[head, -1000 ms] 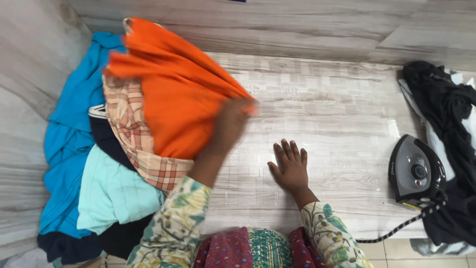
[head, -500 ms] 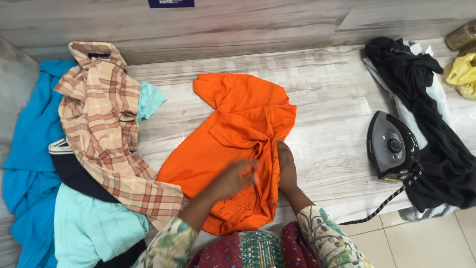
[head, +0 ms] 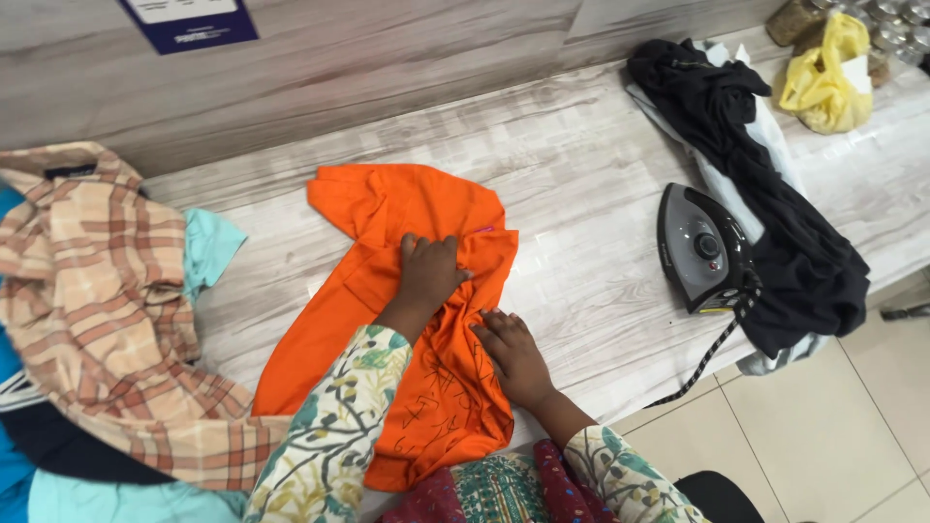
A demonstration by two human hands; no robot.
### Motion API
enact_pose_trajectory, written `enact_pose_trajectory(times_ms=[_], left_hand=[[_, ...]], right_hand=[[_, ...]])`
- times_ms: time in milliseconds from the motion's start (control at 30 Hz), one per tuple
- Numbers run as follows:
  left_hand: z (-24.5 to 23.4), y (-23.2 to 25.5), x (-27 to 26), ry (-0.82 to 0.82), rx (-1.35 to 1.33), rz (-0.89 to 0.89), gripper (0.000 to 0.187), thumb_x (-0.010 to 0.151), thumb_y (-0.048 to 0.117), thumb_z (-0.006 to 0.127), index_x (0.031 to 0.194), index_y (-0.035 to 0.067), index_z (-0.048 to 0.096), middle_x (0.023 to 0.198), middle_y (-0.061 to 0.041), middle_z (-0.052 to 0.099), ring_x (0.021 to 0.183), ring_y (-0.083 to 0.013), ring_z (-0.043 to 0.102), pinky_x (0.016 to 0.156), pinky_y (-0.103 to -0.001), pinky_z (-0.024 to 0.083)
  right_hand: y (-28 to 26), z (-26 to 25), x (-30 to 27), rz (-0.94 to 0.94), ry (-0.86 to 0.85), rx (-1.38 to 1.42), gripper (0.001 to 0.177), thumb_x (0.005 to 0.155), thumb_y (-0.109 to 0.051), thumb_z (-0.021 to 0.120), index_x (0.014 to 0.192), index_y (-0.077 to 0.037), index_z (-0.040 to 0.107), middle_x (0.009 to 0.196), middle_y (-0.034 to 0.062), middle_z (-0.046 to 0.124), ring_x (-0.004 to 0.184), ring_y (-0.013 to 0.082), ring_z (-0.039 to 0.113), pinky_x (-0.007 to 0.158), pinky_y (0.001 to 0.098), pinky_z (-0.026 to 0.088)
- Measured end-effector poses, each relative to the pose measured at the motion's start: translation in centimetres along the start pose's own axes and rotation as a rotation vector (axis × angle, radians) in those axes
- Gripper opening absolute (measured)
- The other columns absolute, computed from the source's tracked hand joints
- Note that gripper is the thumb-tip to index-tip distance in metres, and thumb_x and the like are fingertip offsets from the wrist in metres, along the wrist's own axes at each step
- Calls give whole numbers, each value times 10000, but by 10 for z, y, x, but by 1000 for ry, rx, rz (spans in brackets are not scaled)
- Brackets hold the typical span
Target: The person irons a black t-shirt on a table, smoothing it with their hands and using an iron to remove wrinkles. After finishing the black shirt, they pick it up and place it aside, then unfold and iron an orange t-shirt with printed characters.
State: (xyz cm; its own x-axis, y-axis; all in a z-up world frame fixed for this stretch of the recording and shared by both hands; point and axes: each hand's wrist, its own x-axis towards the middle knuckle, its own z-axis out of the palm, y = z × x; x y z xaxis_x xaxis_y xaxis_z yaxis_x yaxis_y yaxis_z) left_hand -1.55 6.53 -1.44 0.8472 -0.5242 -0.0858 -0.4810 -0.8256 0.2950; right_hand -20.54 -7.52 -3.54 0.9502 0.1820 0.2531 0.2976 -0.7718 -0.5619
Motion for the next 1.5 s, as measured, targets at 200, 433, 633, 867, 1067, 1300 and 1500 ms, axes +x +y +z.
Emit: enact_pose_trajectory(times_ms=[200, 433, 633, 867, 1067, 1300, 1500], left_hand=[[2, 15, -23, 147, -364, 178, 342, 886, 284, 730, 1159, 79, 700, 969, -163, 738, 922, -353, 675, 829, -467, 509], [-77, 79, -91, -538, -1028, 121, 436, 960, 337, 641, 1322, 96, 677, 840, -11, 696, 693, -93, 609, 658, -278, 535], [-109, 147, -154, -945, -1333, 121, 567, 1020, 259, 671, 1566, 132, 589, 915, -102, 614, 735, -177, 544, 641, -349, 448], [-92, 171, -171, -837, -1485, 20, 582, 1027, 297, 653, 1566, 100, 553, 1021, -132, 577, 852, -226, 507, 718, -409, 378], [-94, 175, -149, -436, -1386, 26, 601, 1034, 330, 637, 1565, 73, 523, 1113, -158, 545, 954, -267, 475, 784, -460, 318], [-122, 130, -134, -52, -1030, -9, 631, 1041, 369, 619, 1564, 41, 487, 1219, -189, 508, 1072, -316, 438, 861, -520, 247], [-169, 41, -222, -69, -633, -210, 661, 1048, 402, 604, 1563, 14, 457, 1310, -215, 477, 1173, -358, 407, 928, -572, 187]], right_hand=[[32, 23, -12, 139, 117, 272, 398, 923, -46, 653, 1313, -122, 632, 1412, 143, 629, 1402, 341, 533, 1199, 481, 360], [49, -4, 16, 513, 331, 985, 768, 868, -4, 594, 1543, -133, 250, 1508, 140, 408, 1351, 228, 505, 1118, 399, 450], [6, -19, 56, 143, -58, 847, 604, 861, -87, 622, 1413, -123, 380, 1378, 132, 504, 1250, 261, 566, 1042, 406, 484], [-8, -42, 82, -299, -447, 477, 434, 853, -185, 656, 1262, -111, 532, 1227, 123, 617, 1131, 301, 637, 954, 414, 525], [27, -56, 65, -442, -567, 362, 333, 846, -269, 685, 1133, -101, 662, 1097, 116, 713, 1029, 334, 697, 878, 421, 559], [141, -117, 47, 238, -217, 407, 355, 799, -198, 771, 1136, -105, 711, 910, 101, 806, 801, 180, 764, 740, 339, 588], [143, -323, 16, 491, -54, 247, 395, 834, 103, 586, 1168, -20, 759, 955, 184, 756, 823, 274, 695, 719, 400, 543]])
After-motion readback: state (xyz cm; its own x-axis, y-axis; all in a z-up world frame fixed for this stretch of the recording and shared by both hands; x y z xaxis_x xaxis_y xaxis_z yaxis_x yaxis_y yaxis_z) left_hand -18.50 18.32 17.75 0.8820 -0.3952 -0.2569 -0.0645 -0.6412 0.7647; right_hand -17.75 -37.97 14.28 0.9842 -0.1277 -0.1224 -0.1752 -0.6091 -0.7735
